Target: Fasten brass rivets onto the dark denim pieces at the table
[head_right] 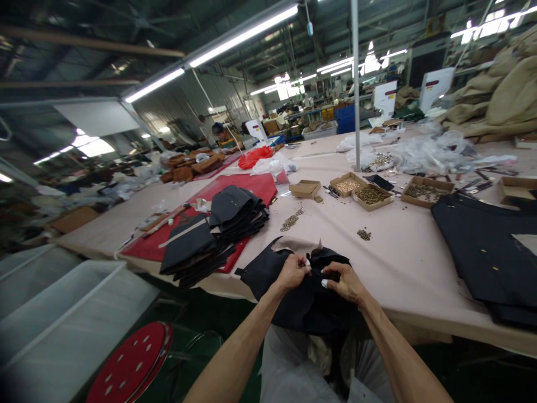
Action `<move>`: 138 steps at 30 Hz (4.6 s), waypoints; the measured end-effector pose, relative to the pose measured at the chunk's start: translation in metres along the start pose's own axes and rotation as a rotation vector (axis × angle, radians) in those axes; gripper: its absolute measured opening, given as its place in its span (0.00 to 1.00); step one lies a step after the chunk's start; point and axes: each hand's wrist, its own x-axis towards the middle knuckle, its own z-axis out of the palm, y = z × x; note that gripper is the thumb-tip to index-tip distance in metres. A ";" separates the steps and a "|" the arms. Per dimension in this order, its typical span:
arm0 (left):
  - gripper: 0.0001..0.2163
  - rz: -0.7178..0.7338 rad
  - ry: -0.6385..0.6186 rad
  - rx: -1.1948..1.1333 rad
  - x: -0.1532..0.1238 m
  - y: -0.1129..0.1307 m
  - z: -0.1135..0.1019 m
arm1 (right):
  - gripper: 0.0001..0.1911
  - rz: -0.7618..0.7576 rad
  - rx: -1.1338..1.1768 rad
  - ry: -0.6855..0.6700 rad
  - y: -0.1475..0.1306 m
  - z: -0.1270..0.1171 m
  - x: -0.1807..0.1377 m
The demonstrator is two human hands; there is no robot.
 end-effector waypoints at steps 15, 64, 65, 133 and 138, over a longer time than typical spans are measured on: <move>0.06 -0.220 -0.101 -0.391 -0.014 0.032 0.006 | 0.07 0.011 -0.003 0.029 -0.001 0.000 0.003; 0.15 -0.224 -0.298 -0.695 -0.019 -0.003 0.041 | 0.11 0.110 0.305 -0.087 -0.014 -0.014 0.006; 0.14 -0.211 -0.280 -0.682 -0.020 -0.004 0.043 | 0.12 0.108 0.311 -0.080 -0.014 -0.014 0.005; 0.07 0.026 0.139 -0.164 -0.026 -0.015 0.069 | 0.16 0.446 -0.056 0.514 -0.018 0.012 -0.036; 0.08 0.037 0.112 -0.157 -0.027 -0.011 0.070 | 0.14 0.408 -0.149 0.381 -0.018 0.002 -0.041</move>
